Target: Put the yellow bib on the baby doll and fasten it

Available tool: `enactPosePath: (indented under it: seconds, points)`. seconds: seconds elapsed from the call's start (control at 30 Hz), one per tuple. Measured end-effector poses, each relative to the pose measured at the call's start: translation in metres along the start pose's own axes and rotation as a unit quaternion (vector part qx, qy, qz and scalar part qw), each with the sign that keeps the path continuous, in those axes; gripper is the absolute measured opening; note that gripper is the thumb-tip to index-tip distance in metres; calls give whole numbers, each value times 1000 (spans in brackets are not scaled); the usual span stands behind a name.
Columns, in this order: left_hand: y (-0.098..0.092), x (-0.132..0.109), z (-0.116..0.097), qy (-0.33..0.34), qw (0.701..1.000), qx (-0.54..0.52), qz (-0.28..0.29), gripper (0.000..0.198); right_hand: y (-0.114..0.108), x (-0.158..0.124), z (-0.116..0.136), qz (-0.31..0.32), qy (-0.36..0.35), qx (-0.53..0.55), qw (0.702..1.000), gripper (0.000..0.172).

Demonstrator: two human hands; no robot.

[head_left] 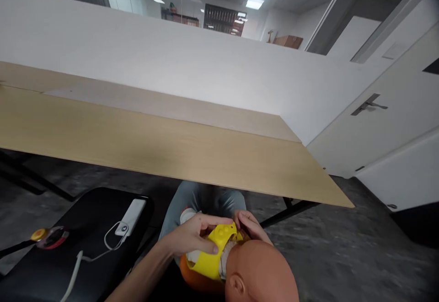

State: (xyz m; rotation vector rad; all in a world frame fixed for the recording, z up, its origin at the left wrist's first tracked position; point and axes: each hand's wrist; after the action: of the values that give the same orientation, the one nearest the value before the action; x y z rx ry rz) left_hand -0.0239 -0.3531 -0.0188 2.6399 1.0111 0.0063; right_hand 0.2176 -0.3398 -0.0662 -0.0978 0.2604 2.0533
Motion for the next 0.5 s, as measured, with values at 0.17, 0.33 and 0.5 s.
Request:
enactPosePath:
  seconds: [0.17, 0.33, 0.5]
  points:
    - [-3, 9, 12, -18, 998, -30, -57, 52, 0, 22, -9, 14, 7, 58, 998, 62]
    - [-2, 14, 16, -42, 985, -26, -163, 38, 0, 22, -11, 16, -16, 80, 997, 56]
    - [4, 16, 11, -68, 976, 51, -200, 21, 8, 24, -10, 61, -23, 65, 996, 56]
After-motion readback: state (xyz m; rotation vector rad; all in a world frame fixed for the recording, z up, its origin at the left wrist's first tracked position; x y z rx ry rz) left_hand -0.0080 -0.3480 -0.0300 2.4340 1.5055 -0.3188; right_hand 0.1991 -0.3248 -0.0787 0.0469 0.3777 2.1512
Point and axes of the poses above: each hand's wrist, its own x-axis towards the middle knuckle, its own y-axis out of the palm, z = x × y, and after that the axes turned 8 degrees about x, right-handed
